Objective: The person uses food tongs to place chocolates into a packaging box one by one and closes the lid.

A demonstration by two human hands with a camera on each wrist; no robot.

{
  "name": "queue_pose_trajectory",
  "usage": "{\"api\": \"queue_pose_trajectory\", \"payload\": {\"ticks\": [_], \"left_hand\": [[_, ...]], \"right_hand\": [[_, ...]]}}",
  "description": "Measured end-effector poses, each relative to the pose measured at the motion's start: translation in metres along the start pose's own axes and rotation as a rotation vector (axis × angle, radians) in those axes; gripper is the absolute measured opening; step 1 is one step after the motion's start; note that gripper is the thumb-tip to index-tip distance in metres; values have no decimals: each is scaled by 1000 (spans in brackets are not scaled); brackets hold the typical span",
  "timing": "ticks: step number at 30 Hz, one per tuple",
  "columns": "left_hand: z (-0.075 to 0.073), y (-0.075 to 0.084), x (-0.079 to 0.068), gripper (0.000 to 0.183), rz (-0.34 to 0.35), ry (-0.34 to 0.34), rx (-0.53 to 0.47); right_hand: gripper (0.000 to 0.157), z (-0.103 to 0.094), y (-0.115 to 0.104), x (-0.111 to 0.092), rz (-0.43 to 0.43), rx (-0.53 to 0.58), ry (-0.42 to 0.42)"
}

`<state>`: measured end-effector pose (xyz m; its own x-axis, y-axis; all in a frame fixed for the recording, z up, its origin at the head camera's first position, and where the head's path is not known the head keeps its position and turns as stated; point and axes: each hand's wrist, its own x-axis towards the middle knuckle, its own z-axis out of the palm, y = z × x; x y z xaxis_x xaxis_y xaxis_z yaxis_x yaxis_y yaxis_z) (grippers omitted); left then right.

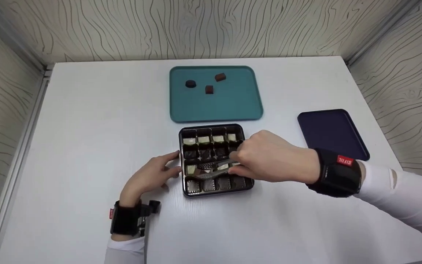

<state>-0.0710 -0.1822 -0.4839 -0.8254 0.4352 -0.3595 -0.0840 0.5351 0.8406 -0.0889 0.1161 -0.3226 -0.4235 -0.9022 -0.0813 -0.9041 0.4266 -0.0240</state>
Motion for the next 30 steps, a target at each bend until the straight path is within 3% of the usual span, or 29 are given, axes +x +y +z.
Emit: {"api": "queue_pose_trajectory", "payload": {"ticks": [6,14,22,30], "left_hand": [[4,2,6,63,-12,55,-31],[6,3,9,63,-16,57,-45],[5,4,8,61,-30,57,-55],[5,3,5,60,-25,69,-40]], "right_hand": [[51,-4,-9,21,-8,-50,-109],[60,-11,-17,42,-41,-108,-188],[38,-16,-30,64,-70,-182,-296],[24,-12,-46,83,-121,-259,-290]]}}
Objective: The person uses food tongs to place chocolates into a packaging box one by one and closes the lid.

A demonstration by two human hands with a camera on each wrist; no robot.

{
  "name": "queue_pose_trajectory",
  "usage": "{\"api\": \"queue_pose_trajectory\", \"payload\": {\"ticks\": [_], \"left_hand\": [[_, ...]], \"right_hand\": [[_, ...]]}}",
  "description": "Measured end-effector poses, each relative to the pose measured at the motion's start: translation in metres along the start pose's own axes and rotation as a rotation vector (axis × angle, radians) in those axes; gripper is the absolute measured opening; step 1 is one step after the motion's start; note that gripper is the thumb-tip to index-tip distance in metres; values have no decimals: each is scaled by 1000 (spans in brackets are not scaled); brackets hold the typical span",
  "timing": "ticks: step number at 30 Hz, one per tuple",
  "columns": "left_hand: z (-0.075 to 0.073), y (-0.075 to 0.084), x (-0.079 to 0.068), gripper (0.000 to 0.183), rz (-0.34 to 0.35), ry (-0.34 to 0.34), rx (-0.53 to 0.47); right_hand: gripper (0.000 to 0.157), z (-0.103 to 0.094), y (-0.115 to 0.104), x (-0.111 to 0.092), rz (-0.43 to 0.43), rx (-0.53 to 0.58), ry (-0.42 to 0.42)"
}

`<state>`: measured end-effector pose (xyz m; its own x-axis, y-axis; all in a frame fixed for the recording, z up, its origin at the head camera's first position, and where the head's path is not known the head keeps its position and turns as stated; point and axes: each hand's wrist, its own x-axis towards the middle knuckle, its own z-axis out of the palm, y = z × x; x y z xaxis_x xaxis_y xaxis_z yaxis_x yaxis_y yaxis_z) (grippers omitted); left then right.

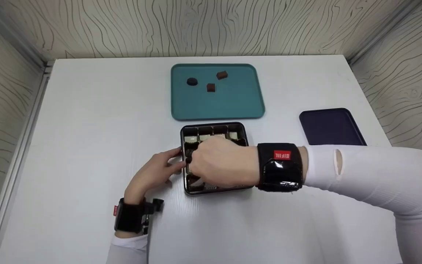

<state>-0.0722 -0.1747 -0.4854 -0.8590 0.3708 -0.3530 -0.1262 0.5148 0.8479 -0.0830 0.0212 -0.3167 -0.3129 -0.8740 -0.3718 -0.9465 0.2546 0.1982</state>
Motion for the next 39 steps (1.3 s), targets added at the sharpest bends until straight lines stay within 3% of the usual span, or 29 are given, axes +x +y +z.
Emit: {"api": "queue_pose_trajectory", "payload": {"ticks": [11,15,26,31,35,39], "left_hand": [[0,0,2,57,3,3,24],[1,1,2,57,1,-2,22],[2,0,2,58,0,11,33],[2,1,2,59,-12,3,14],[1,1,2,59,-10,-3,1],[1,0,1,61,-13,-9,-11]], "right_hand": [[15,8,-15,29,13,-144,-27],[15,12,-14,30,12,-142,-50],[20,25,-11,20,-16,-153,19],[32,18,0,1,4,-65,38],[43,7,18,-17,72,59,2],[52,9,39,-39,147,182,26]]}}
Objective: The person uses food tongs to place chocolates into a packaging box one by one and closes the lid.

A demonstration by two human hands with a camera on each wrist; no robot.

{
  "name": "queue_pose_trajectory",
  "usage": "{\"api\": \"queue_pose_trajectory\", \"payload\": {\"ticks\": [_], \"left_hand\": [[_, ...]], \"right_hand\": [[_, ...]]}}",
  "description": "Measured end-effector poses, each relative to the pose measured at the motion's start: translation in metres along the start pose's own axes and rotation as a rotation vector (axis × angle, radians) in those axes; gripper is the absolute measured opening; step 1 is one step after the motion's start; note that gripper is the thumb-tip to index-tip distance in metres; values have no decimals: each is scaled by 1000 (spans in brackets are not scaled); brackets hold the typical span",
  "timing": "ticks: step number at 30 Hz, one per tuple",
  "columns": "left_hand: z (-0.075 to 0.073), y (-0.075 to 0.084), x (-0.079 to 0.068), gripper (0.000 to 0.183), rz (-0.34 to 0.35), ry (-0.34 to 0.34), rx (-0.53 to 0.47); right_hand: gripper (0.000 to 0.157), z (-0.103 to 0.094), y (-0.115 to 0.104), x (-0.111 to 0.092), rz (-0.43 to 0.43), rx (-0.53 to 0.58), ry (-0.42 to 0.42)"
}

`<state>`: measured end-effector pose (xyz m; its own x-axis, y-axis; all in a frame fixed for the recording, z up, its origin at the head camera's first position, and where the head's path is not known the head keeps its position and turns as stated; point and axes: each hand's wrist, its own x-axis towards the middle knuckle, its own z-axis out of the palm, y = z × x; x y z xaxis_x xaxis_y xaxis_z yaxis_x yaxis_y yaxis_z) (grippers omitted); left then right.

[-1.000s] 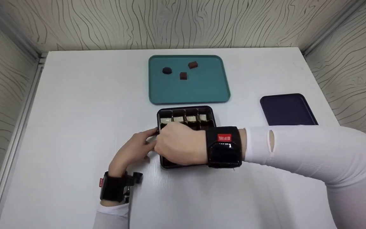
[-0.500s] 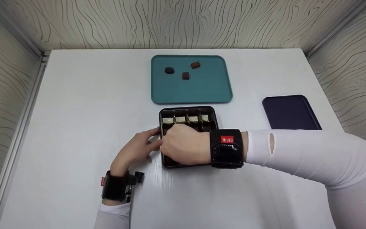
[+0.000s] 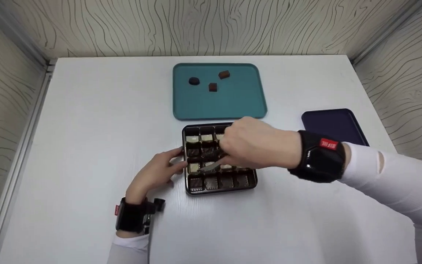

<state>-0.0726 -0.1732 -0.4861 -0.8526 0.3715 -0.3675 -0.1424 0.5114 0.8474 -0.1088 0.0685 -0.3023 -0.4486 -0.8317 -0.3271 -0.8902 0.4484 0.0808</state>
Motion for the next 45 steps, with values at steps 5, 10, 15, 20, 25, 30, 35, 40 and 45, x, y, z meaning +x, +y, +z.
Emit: {"api": "queue_pose_trajectory", "payload": {"ticks": [5,10,15,20,25,30,35,40,45], "left_hand": [[0,0,1,63,1,-5,-10],[-1,1,1,62,2,-2,-7],[0,1,1,62,4,3,1],[0,-2,2,63,13,-7,-26],[1,-4,1,63,15,-9,-36],[1,-2,1,63,12,-2,-24],[2,-1,2,62,11,4,-23],[5,1,2,62,15,4,-14],[6,3,3,62,12,2,-11]], "right_hand": [[42,13,34,-26,105,105,156],[35,34,65,-34,289,78,311],[36,61,95,-25,448,109,334],[37,87,127,-7,524,207,327],[38,109,148,12,560,276,289],[39,117,159,32,607,304,235],[41,115,164,48,622,297,204],[41,113,166,56,633,281,169],[45,110,166,58,620,260,162]]}}
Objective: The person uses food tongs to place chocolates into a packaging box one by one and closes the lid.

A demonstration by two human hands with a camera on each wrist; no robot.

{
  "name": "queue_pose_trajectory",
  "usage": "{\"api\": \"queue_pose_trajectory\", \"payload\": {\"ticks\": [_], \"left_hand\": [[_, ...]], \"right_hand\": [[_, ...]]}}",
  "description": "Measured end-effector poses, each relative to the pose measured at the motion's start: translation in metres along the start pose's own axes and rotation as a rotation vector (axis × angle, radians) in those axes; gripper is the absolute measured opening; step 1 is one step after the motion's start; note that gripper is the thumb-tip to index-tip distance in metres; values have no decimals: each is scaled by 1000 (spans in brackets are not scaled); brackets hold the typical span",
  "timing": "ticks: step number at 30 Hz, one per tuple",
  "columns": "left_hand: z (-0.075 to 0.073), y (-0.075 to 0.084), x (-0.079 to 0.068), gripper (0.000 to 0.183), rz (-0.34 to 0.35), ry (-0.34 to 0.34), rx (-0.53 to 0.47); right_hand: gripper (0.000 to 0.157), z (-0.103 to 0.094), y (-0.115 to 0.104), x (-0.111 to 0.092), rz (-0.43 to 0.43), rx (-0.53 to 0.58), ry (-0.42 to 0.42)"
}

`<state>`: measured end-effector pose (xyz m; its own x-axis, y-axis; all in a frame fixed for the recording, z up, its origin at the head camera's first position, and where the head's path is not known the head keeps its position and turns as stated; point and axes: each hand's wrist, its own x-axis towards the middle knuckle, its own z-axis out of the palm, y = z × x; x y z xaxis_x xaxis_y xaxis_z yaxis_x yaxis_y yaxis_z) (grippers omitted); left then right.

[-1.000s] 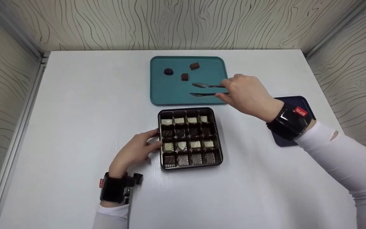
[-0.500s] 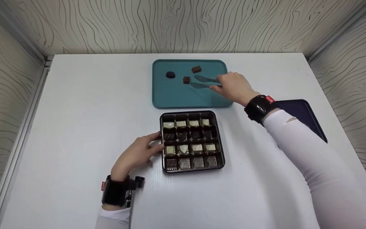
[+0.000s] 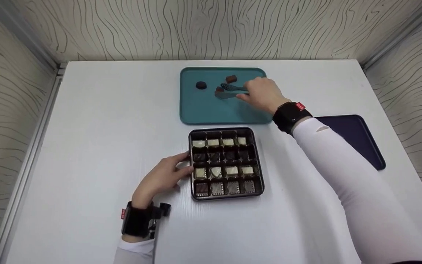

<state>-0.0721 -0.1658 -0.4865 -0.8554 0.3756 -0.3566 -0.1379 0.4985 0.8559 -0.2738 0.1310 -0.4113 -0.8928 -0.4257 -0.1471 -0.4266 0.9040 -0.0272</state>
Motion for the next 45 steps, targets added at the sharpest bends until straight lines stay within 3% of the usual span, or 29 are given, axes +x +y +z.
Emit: {"api": "queue_pose_trajectory", "payload": {"ticks": [8,15,22,26,33,38,45], "left_hand": [[-3,-1,-1,62,1,-6,14],[-3,-2,0,62,-1,-14,3],[-3,-2,2,62,16,-23,3],[-4,-3,3,62,27,-35,-7],[-10,-8,2,61,38,-31,-4],[-15,-11,0,62,36,-30,-39],[-19,-14,-4,62,37,-23,-40]], "right_hand": [[48,-6,-8,1,-56,3,-23],[59,-6,-15,3,-49,34,-28],[54,-9,-17,-8,-82,24,-1],[47,-19,-19,-30,-155,48,25],[39,-34,-29,-89,-305,107,55],[39,-33,-41,-128,-439,98,75],[35,-25,-59,-161,-574,41,75]]}}
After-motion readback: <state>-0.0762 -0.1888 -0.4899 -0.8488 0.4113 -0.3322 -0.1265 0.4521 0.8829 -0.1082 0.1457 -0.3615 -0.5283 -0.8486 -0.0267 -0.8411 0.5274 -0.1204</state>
